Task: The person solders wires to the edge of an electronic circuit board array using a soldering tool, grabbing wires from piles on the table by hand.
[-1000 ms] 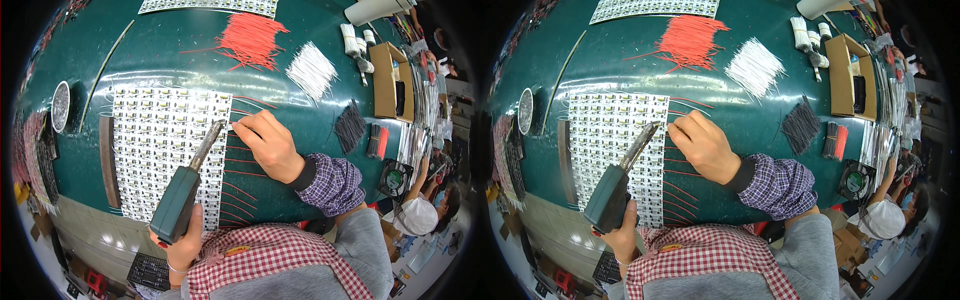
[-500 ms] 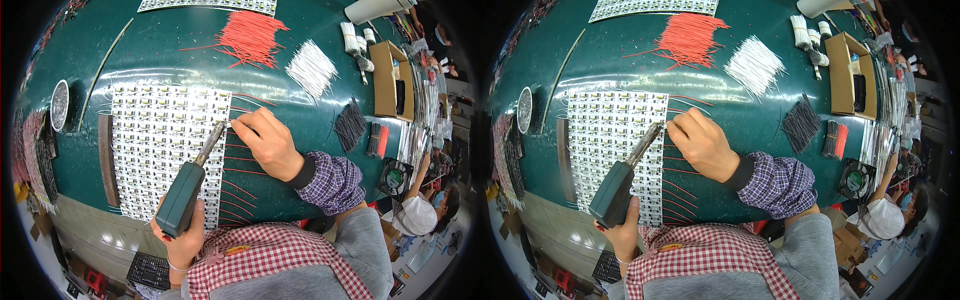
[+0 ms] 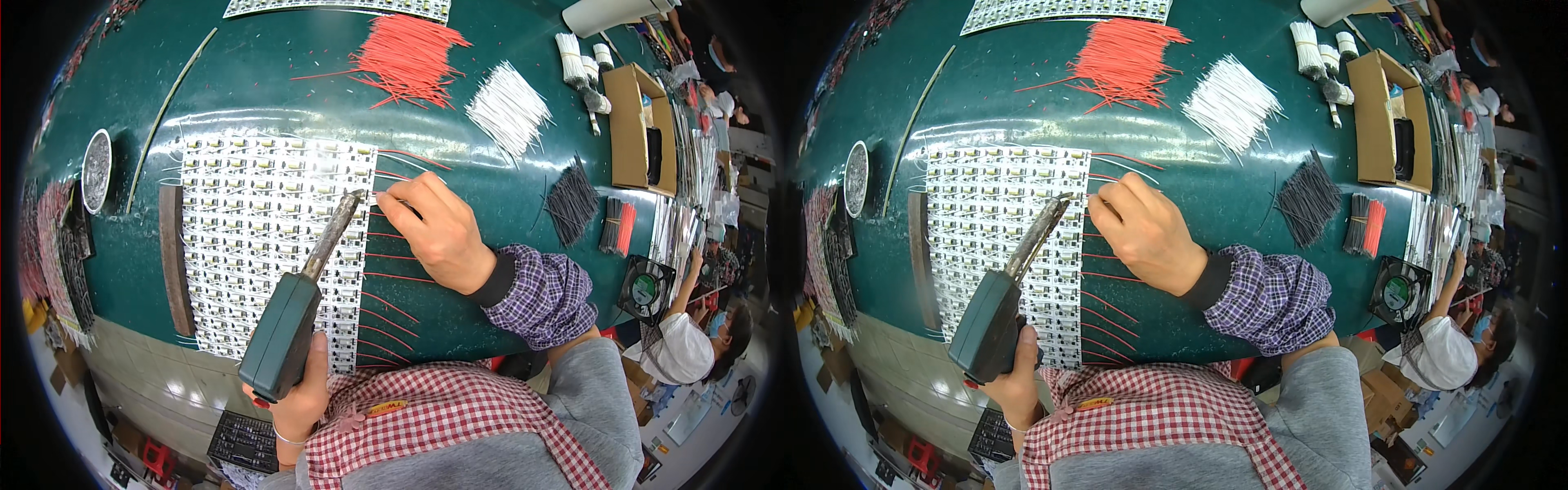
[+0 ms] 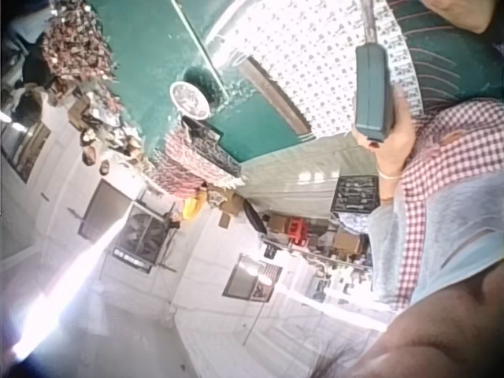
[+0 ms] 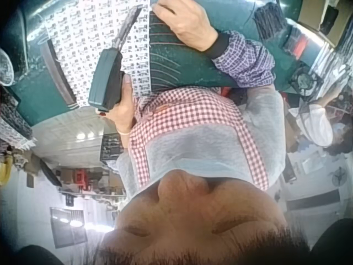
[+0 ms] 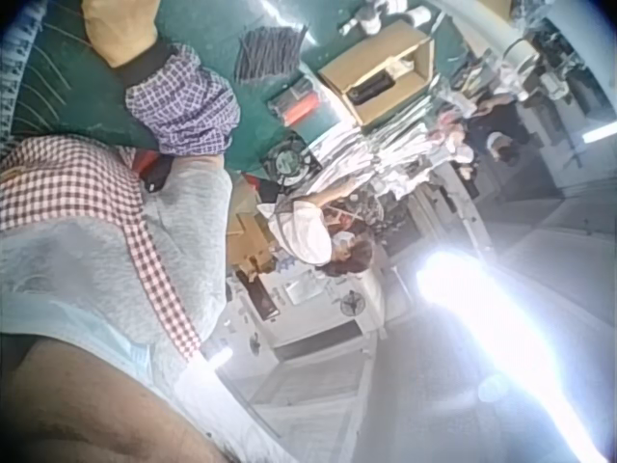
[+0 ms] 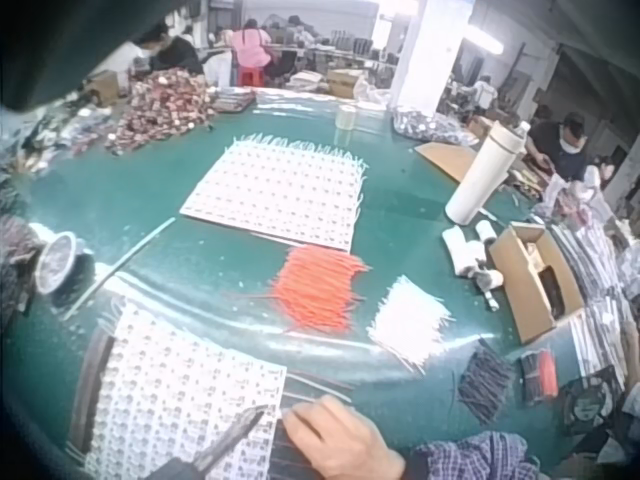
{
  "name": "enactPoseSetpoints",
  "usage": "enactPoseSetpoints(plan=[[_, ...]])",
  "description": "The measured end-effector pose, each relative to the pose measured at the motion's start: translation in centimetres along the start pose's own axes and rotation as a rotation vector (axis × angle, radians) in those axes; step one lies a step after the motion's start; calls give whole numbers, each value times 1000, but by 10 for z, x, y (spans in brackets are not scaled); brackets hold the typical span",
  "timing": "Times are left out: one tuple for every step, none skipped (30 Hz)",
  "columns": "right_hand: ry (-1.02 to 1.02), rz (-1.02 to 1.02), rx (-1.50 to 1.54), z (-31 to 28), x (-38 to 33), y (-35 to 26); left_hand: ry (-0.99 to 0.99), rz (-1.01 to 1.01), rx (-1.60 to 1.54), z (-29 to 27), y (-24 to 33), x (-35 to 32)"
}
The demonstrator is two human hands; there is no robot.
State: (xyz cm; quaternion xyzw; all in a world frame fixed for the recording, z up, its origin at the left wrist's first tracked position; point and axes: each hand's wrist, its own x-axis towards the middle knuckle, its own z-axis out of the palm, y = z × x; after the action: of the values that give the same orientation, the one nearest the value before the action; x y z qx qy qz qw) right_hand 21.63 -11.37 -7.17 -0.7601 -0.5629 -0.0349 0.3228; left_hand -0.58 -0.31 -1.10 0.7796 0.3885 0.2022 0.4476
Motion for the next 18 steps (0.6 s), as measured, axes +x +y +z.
enactPoseSetpoints(plan=[[12, -14, -22, 0, 0, 1, -8, -27, -25, -1, 2, 0], [25, -27, -43, 0, 1, 1, -16, -54, -50, -1, 3, 0], [24, -28, -44, 0, 1, 1, -15, -53, -51, -1, 2, -1], [23, -25, -38, 0, 1, 1, -14, -71, -54, -2, 2, -3], [22, -22, -33, 0, 1, 0, -13, -88, -56, -3, 2, -4], [22, -23, -33, 0, 1, 1, -12, -88, -57, -3, 3, -4], [36, -35, -28, 0, 1, 1, -13, -98, -60, -3, 4, -4], [49, -47, -23, 0, 1, 2, -14, -109, -63, -3, 4, -4], [49, -48, -25, -1, 0, 0, -14, -109, -65, -4, 4, -5], [69, -61, -22, -2, -1, -2, -17, -102, -58, -5, 3, -6], [89, -74, -20, -3, -3, -4, -20, -96, -52, -6, 3, -7], [88, -76, -15, -2, -6, -7, -17, -99, -50, -6, 2, -8], [60, -59, 7, -3, -9, -11, -10, -77, -44, -6, 2, -9], [32, -43, 29, -3, -11, -13, -3, -55, -38, -6, 2, -9], [31, -42, 30, -2, -12, -13, -3, -57, -38, -7, 2, -10], [27, -43, 39, -2, -12, -12, -11, -65, -35, -8, 3, -10], [23, -44, 48, -1, -12, -11, -20, -74, -32, -8, 4, -11], [22, -43, 46, -1, -13, -11, -22, -74, -33, -8, 4, -11]])
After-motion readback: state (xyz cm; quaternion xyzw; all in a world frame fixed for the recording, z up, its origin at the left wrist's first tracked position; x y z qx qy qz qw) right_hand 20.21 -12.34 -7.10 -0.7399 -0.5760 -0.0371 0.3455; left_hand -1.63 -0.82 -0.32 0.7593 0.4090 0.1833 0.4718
